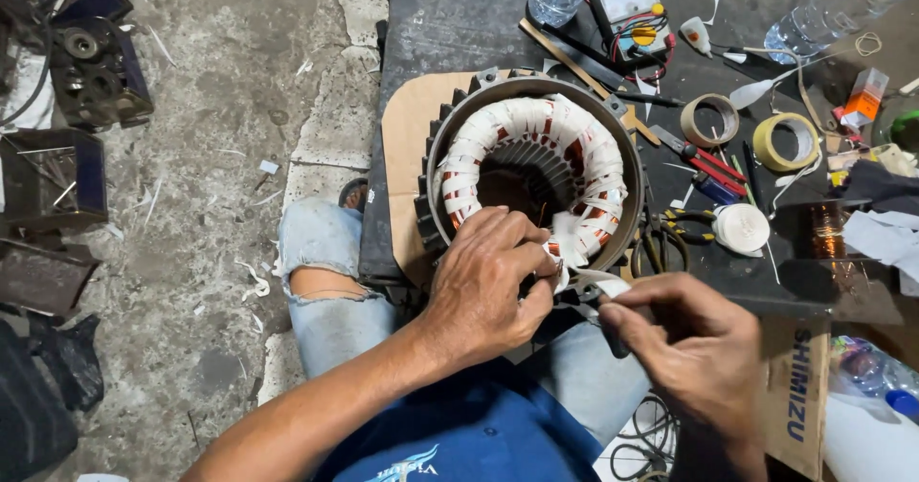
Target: Securing the internal windings of an electric motor using insulation strips, pliers, and a hammer on a repair bench.
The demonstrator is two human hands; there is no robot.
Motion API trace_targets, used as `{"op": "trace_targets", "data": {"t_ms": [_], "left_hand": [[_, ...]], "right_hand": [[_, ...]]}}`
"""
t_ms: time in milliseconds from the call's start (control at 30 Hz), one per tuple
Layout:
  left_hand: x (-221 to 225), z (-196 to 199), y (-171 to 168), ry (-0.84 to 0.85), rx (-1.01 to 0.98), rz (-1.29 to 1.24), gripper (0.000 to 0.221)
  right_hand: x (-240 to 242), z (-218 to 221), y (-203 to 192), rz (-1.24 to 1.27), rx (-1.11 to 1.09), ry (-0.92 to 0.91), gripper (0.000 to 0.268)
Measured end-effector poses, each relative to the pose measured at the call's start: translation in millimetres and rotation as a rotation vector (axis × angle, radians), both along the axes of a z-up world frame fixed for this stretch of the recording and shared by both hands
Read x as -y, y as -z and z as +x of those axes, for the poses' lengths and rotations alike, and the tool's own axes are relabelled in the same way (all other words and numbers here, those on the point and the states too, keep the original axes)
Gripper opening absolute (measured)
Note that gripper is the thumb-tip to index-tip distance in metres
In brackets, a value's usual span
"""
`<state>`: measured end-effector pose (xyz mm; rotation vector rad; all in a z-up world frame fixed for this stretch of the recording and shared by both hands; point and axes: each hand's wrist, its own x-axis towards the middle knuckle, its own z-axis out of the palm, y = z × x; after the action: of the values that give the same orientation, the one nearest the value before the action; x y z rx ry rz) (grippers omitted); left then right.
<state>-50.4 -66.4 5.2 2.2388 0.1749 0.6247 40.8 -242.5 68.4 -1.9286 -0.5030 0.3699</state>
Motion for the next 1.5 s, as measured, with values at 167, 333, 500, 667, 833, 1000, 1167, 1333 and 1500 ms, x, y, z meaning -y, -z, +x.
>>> {"op": "trace_targets", "data": {"t_ms": [167,333,500,667,833,1000,1167,1333,1500], "left_hand": [[-1,0,-6,-0.006,0.046,-0.029,0.012],[-1,2,-4,-0.010,0.056,-0.020,0.009],[-1,1,-4,-0.011,0.087,-0.021,0.008],[-2,2,-6,-0.001,0.086,-0.014,0.009],[-1,2,-7,-0.008,0.047,-0.008,0.010],[-1,2,-8,0.003,0.023,-0.002,0.009],[-1,2,-8,0.006,0.009,-0.005,0.007],[-2,2,-10,0.010,-0.014,-0.013,0.006],[-3,2,-11,0.024,-0.022,-0.015,0.007]], "right_hand": [[15,6,52,-0.091,-0.171,-0.197,0.028],[-11,-4,24,-0.149,0.093,-0.273,0.024],[-14,-11,27,-0.138,0.244,-0.277,0.004],[-12,-13,30,-0.127,0.307,-0.253,0.018],[-17,-15,29,-0.109,0.360,-0.247,0.007],[-18,-12,28,-0.135,0.491,-0.283,0.026],[-13,-14,36,-0.164,0.603,-0.304,0.033],[-5,-16,48,-0.259,0.700,-0.243,0.022],[-10,-8,35,-0.160,0.712,-0.202,0.005]]}}
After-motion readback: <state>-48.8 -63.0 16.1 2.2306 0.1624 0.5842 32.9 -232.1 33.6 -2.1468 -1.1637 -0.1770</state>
